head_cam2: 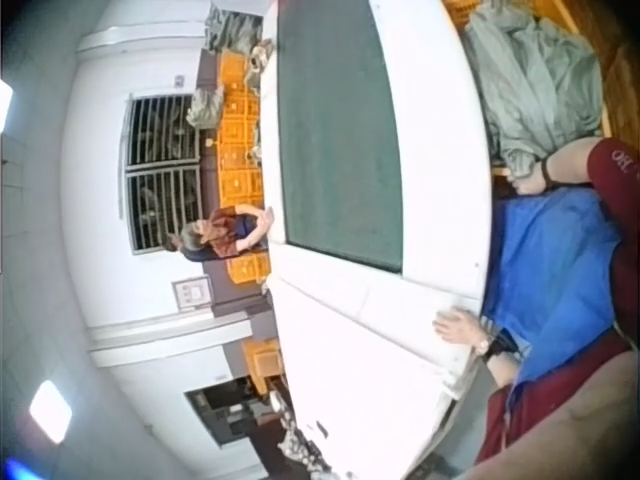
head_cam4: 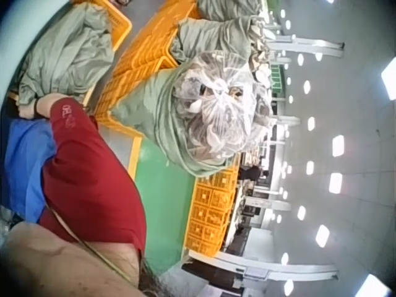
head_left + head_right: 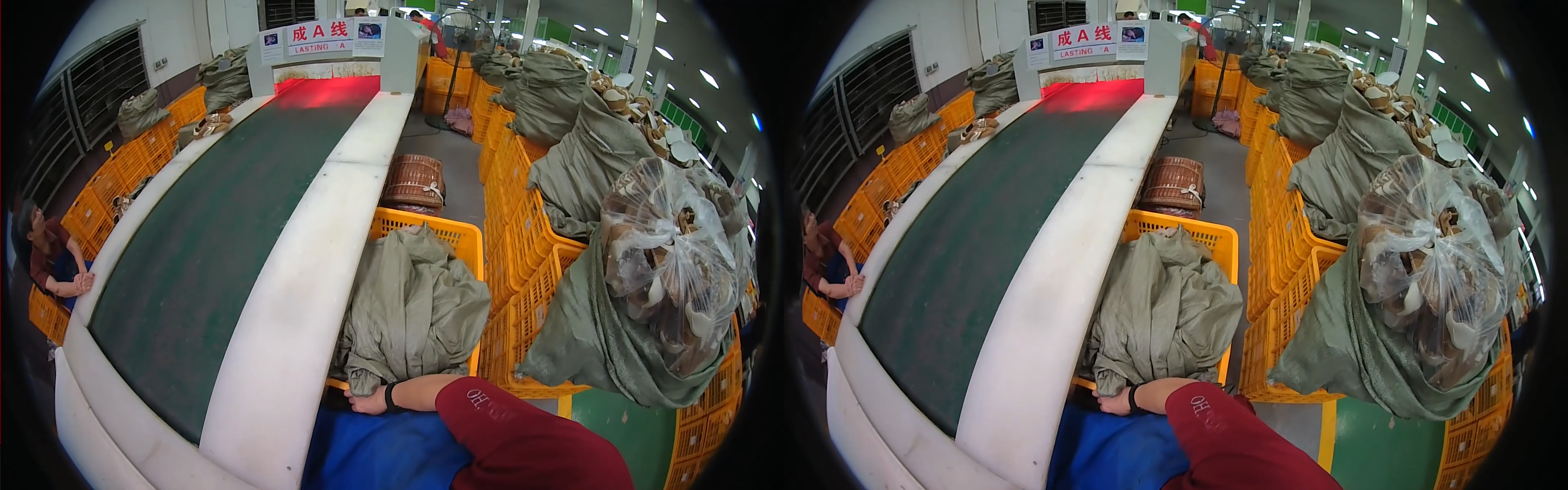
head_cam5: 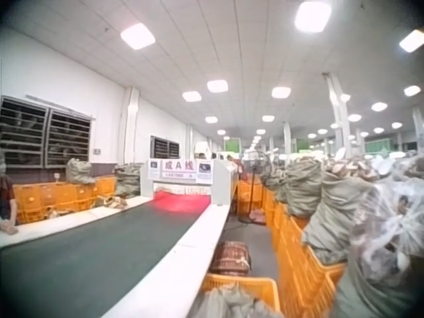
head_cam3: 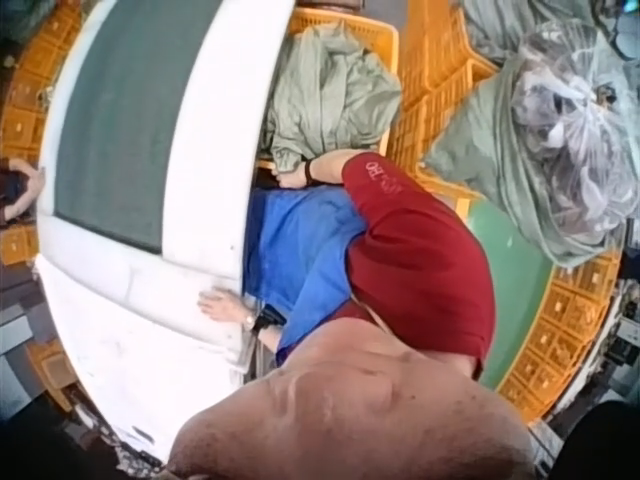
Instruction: Operating a conveyor belt and sorting/bagging shoe components in a factory setting.
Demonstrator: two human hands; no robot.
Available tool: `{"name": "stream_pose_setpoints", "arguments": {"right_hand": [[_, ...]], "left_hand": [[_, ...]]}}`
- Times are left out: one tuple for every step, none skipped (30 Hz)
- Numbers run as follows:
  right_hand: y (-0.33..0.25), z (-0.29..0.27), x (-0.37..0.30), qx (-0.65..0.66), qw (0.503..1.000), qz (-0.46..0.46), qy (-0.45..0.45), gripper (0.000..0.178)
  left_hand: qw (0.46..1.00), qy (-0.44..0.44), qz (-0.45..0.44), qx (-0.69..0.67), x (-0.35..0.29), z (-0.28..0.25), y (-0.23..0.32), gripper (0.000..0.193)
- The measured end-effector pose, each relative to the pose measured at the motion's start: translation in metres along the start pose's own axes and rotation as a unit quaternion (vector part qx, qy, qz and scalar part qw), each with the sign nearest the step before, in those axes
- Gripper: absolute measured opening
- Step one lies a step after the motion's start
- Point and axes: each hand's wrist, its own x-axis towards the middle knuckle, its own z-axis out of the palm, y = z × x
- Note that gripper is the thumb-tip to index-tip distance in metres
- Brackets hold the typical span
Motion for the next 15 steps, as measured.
{"name": "stream_pose_setpoints", "arguments": {"right_hand": [[-0.001, 0.001, 0.0, 0.001, 1.0, 0.003, -0.002, 0.016], [-0.001, 0.003, 0.0, 0.005, 1.0, 0.002, 0.009, 0.015], [-0.001, 0.005, 0.001, 0.002, 1.0, 0.003, -0.005, 0.015], [0.001, 0.008, 0.001, 0.015, 1.0, 0.004, 0.005, 0.015], [0.002, 0.011, 0.002, 0.036, 0.999, -0.003, 0.035, 0.014], [0.004, 0.014, 0.003, 0.041, 0.999, -0.006, 0.03, 0.015], [0.004, 0.016, 0.005, 0.03, 0.999, -0.021, 0.036, 0.014], [0.005, 0.017, 0.006, -0.012, 0.999, -0.022, 0.032, 0.014], [0.005, 0.015, 0.007, -0.019, 0.999, -0.038, 0.022, 0.014], [0.003, 0.01, 0.005, -0.067, 0.998, -0.011, 0.005, 0.014], [0.001, 0.001, 0.006, 0.106, 0.993, 0.044, -0.03, 0.013], [-0.001, -0.013, 0.0, 0.104, 0.995, -0.003, 0.011, 0.015], [-0.007, -0.031, 0.0, 0.221, 0.975, 0.028, -0.001, 0.021], [-0.013, -0.055, -0.013, 0.323, 0.944, 0.052, 0.045, 0.025], [-0.015, -0.085, -0.023, 0.316, 0.948, 0.04, 0.02, 0.028]], "left_hand": [[1.0, -0.001, -0.007, -0.01, 0.001, -0.001, 0.0, 0.049], [1.0, -0.002, -0.009, -0.01, 0.001, -0.002, 0.001, 0.049], [1.0, 0.001, -0.012, -0.016, 0.003, -0.004, 0.002, 0.049], [1.0, 0.002, -0.016, -0.019, 0.004, -0.006, 0.003, 0.049], [1.0, -0.002, -0.021, -0.012, 0.006, -0.007, 0.004, 0.049], [0.999, -0.016, -0.022, -0.028, 0.009, -0.006, 0.005, 0.05], [0.998, -0.034, -0.031, -0.038, 0.007, -0.004, 0.006, 0.052], [0.993, -0.059, -0.055, -0.091, 0.008, 0.0, 0.005, 0.05], [0.981, -0.106, -0.107, -0.124, 0.007, 0.006, 0.001, 0.048], [0.984, -0.097, -0.101, -0.113, 0.003, 0.012, -0.002, 0.047], [0.989, -0.07, -0.082, -0.104, 0.0, 0.02, -0.007, 0.046], [0.993, -0.055, -0.05, -0.096, -0.002, 0.025, -0.013, 0.046], [0.989, -0.073, -0.041, -0.121, -0.002, 0.029, -0.019, 0.048], [0.979, -0.097, -0.049, -0.175, 0.0, 0.027, -0.025, 0.05], [0.967, -0.078, -0.049, -0.239, 0.01, 0.018, -0.033, 0.05]]}}
